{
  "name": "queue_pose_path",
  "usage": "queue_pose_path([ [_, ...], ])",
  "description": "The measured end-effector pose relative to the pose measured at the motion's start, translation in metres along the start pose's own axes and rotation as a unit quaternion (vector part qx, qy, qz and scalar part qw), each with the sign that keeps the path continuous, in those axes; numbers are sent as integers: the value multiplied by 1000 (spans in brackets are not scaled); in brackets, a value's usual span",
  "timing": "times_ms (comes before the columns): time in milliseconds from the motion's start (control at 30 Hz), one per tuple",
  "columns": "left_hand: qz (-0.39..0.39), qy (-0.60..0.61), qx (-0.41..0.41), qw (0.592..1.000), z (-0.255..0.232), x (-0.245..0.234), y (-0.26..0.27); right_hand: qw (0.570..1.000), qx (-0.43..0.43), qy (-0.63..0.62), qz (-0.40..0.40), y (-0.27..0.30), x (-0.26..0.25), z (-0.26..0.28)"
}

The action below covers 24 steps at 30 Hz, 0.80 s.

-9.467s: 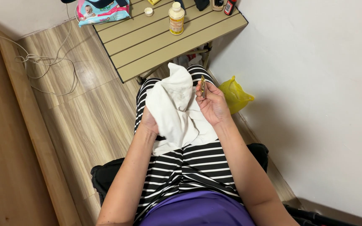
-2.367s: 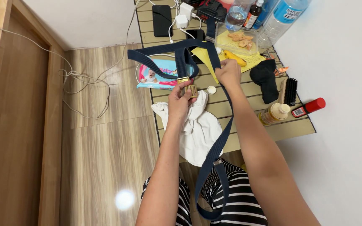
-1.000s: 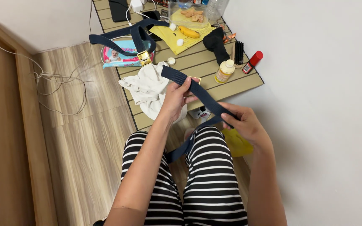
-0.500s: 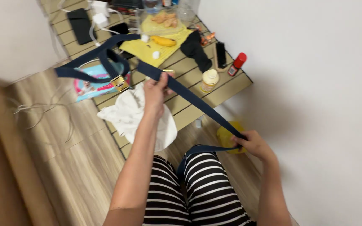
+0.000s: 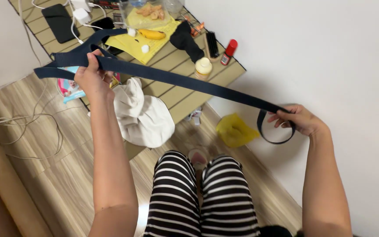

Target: The person sits on the floor and cleans a gold-colored metal buckle using a white cloth and a liquid from a small bottle. They repeatedly wipe the buckle, apply more liquid, and continue wiping until the buckle is reattached to a dark strap.

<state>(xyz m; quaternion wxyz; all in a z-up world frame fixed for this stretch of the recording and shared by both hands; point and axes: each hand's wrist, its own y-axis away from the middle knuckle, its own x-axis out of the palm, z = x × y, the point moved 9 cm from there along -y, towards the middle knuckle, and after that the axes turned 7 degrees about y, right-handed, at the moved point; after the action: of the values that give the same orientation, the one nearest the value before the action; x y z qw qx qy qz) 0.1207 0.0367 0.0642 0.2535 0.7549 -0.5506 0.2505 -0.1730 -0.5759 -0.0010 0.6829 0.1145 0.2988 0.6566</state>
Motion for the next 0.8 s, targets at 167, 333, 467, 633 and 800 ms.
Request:
queue_pose_path([
  [167,4,-36,-31,999,3,-8,31,999,16,7,-44,41,-3,9],
  [333,77,-63,-21,995,22,18,83,996,-82,-48,-5,16,67,54],
  [467,32,-33,18,999,-16,11,85,973,-176,-147,31,18,96,84],
  [633,24,13,46,999,-74,-5,67,963,-217,-154,51,24,113,101],
  [800,28,85,32,995,-95,-23,44,978,-201,-55,-8,15,116,118],
])
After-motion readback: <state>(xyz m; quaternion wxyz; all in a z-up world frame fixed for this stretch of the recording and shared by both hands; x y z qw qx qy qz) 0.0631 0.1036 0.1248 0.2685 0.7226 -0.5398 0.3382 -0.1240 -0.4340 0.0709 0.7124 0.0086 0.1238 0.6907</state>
